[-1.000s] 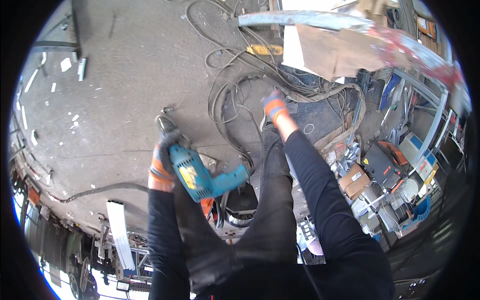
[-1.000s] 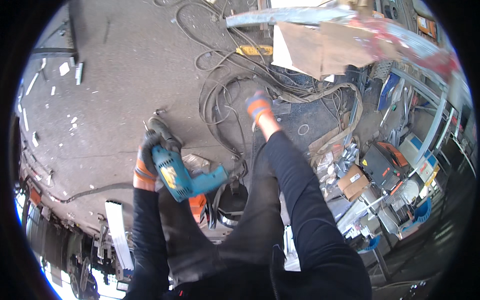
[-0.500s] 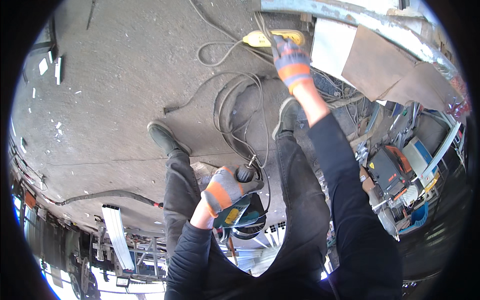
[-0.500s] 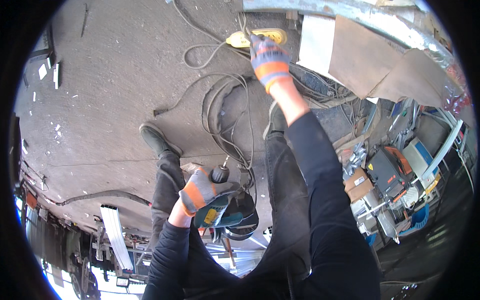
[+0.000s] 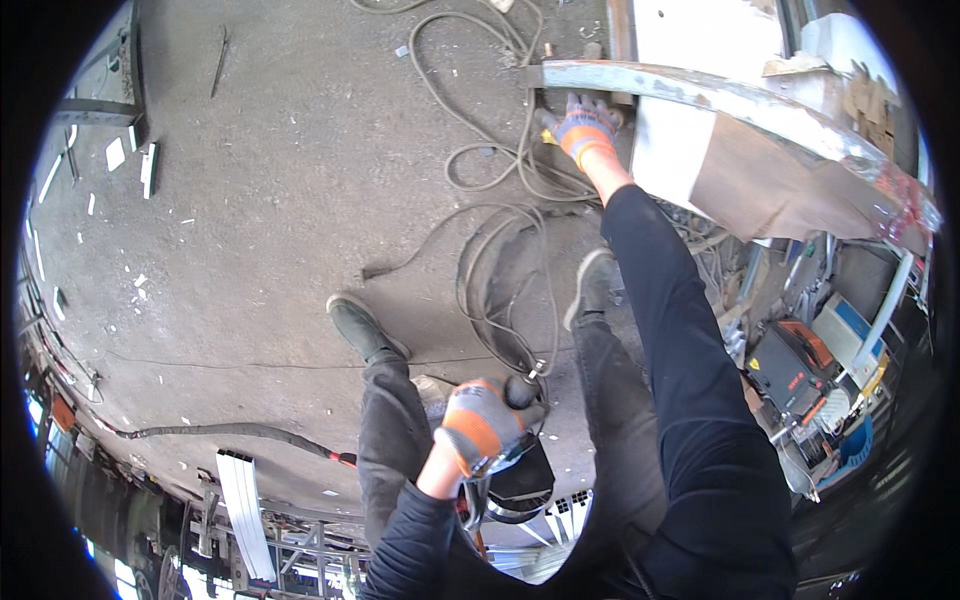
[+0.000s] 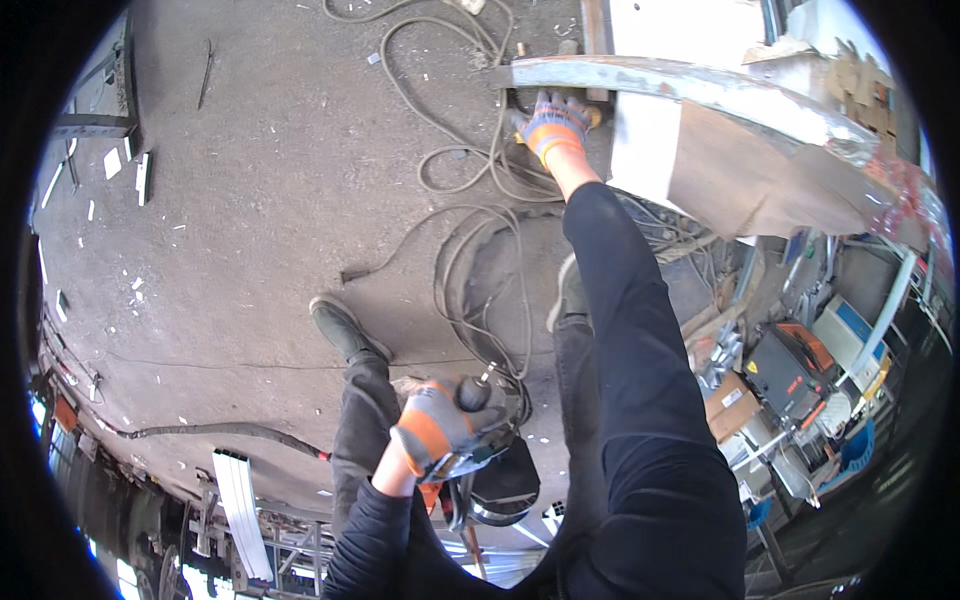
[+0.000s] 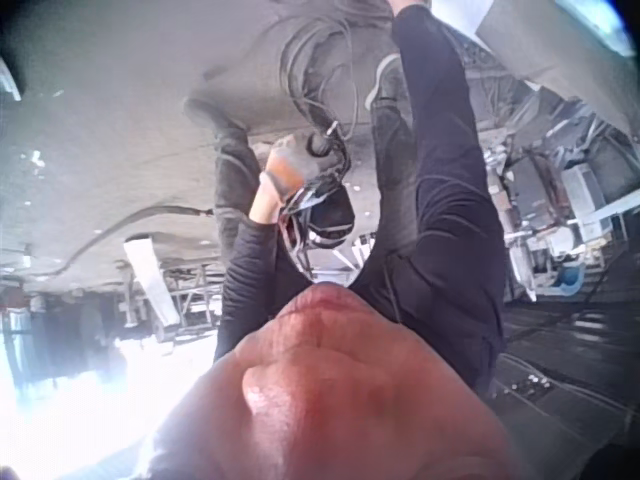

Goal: The person assembles a metal frame structure by positioning metal bars, using a corded drill to fasten components, and marking measurements with a tape measure and marker. The person moves around the workshop to retrieve tools and materials, then returns to the frame to continue assembly.

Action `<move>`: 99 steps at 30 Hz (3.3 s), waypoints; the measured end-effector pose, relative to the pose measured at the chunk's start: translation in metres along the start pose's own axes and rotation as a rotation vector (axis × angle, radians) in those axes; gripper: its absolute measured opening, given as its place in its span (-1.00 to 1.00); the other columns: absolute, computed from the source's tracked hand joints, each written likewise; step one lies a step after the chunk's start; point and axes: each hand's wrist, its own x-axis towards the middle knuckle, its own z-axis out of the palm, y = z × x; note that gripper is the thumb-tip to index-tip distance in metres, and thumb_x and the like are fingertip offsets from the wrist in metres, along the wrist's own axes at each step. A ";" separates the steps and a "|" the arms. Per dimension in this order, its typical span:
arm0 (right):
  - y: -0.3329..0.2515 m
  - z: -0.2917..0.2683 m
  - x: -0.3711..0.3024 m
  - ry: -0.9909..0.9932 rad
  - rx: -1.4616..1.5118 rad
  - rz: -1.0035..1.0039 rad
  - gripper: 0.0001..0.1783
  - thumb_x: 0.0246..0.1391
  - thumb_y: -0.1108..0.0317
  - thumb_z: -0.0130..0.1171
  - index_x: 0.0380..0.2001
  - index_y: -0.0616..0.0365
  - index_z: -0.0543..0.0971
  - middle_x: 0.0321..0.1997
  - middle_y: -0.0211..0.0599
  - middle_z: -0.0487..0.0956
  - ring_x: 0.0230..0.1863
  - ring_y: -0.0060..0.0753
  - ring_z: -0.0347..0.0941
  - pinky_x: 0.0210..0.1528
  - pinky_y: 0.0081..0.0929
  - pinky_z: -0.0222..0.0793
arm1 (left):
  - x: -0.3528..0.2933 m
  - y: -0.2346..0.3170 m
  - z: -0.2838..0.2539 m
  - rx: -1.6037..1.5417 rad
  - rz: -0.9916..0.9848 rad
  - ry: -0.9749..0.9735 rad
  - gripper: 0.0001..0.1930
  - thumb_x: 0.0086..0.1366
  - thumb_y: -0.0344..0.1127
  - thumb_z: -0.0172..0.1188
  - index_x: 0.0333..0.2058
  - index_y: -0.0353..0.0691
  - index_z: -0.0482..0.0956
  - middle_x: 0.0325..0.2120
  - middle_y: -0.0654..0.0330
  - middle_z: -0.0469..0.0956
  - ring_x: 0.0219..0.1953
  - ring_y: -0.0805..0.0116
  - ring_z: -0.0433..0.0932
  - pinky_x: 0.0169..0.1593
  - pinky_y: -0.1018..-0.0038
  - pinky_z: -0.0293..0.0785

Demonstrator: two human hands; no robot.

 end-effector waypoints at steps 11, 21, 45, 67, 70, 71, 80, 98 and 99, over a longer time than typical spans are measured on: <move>-0.157 0.098 -0.074 -0.172 -0.226 -0.852 -0.62 0.48 0.33 -0.08 0.17 0.15 0.62 -0.01 -0.03 0.85 0.05 -0.04 0.82 0.04 -0.02 0.63 | 0.002 0.030 0.017 -0.037 0.000 -0.138 -0.45 0.24 0.17 0.53 -0.12 -0.24 0.76 -0.34 -0.07 0.78 -0.18 -0.12 0.80 -0.03 0.12 0.67; -0.094 0.009 -0.231 0.045 0.589 -0.803 -0.48 0.49 0.16 0.23 0.40 0.07 0.62 0.09 0.04 0.81 0.07 0.15 0.76 0.09 0.03 0.65 | 0.019 0.023 0.023 0.128 0.010 -0.259 -0.40 0.27 0.24 0.44 -0.03 -0.22 0.78 -0.20 -0.14 0.82 -0.04 -0.16 0.81 0.10 0.11 0.70; -0.207 0.078 -0.066 0.051 0.803 0.066 -0.32 0.17 -0.13 0.46 0.15 0.19 0.75 0.22 0.22 0.74 0.28 0.28 0.67 0.35 0.02 0.58 | -0.004 -0.006 -0.036 -0.004 -0.035 0.033 -0.45 0.22 0.15 0.46 -0.10 -0.27 0.78 -0.23 -0.16 0.81 -0.08 -0.16 0.81 0.09 0.11 0.69; -0.380 -0.099 -0.148 -0.492 -0.095 -0.588 -0.45 0.38 0.05 0.21 0.14 0.31 0.74 0.07 0.24 0.79 0.21 0.25 0.71 0.26 -0.03 0.60 | -0.066 -0.051 -0.079 -0.309 0.076 0.232 -0.45 0.23 0.14 0.47 -0.12 -0.29 0.72 -0.21 -0.15 0.80 -0.07 -0.17 0.80 0.08 0.08 0.69; -0.444 -0.070 -0.165 -0.436 -0.468 -0.829 -0.49 0.42 0.03 0.14 0.17 0.18 0.70 0.22 0.11 0.77 0.28 0.16 0.71 0.30 -0.06 0.61 | -0.077 -0.066 -0.093 -0.299 0.072 0.240 -0.47 0.28 0.12 0.42 -0.03 -0.25 0.73 -0.13 -0.17 0.82 -0.01 -0.15 0.82 0.13 0.08 0.70; -0.464 -0.065 -0.168 -0.400 -0.620 -0.937 -0.49 0.44 0.03 0.11 0.20 0.17 0.69 0.26 0.08 0.75 0.32 0.11 0.69 0.32 -0.08 0.60 | -0.081 -0.072 -0.096 -0.326 0.063 0.204 -0.46 0.27 0.13 0.43 -0.05 -0.27 0.74 -0.15 -0.16 0.82 -0.02 -0.15 0.81 0.13 0.08 0.69; -0.606 -0.091 -0.162 0.321 -0.241 -1.189 -0.50 0.41 -0.05 0.24 0.24 -0.03 0.66 0.09 0.04 0.78 0.11 0.06 0.76 0.11 0.05 0.63 | -0.109 -0.116 -0.129 -0.427 0.063 0.227 -0.49 0.22 -0.01 0.42 0.02 -0.25 0.74 -0.08 -0.16 0.82 0.06 -0.12 0.80 0.16 0.09 0.68; -0.451 0.096 -0.281 -0.214 0.084 -0.625 -0.40 0.37 -0.16 0.35 0.07 0.20 0.72 0.06 0.17 0.81 0.07 0.23 0.78 0.04 0.03 0.66 | -0.141 -0.189 -0.156 -0.317 0.388 -0.156 -0.47 0.15 0.03 0.47 -0.05 -0.28 0.81 -0.19 -0.14 0.81 -0.04 -0.15 0.80 0.10 0.10 0.69; -0.470 0.064 -0.277 -0.352 0.392 -0.533 -0.40 0.39 -0.15 0.34 0.10 0.21 0.72 0.04 0.17 0.81 0.06 0.26 0.77 0.03 0.04 0.66 | -0.141 -0.190 -0.157 -0.346 0.399 -0.129 -0.48 0.15 0.03 0.48 -0.05 -0.27 0.81 -0.19 -0.13 0.81 -0.04 -0.14 0.80 0.10 0.10 0.69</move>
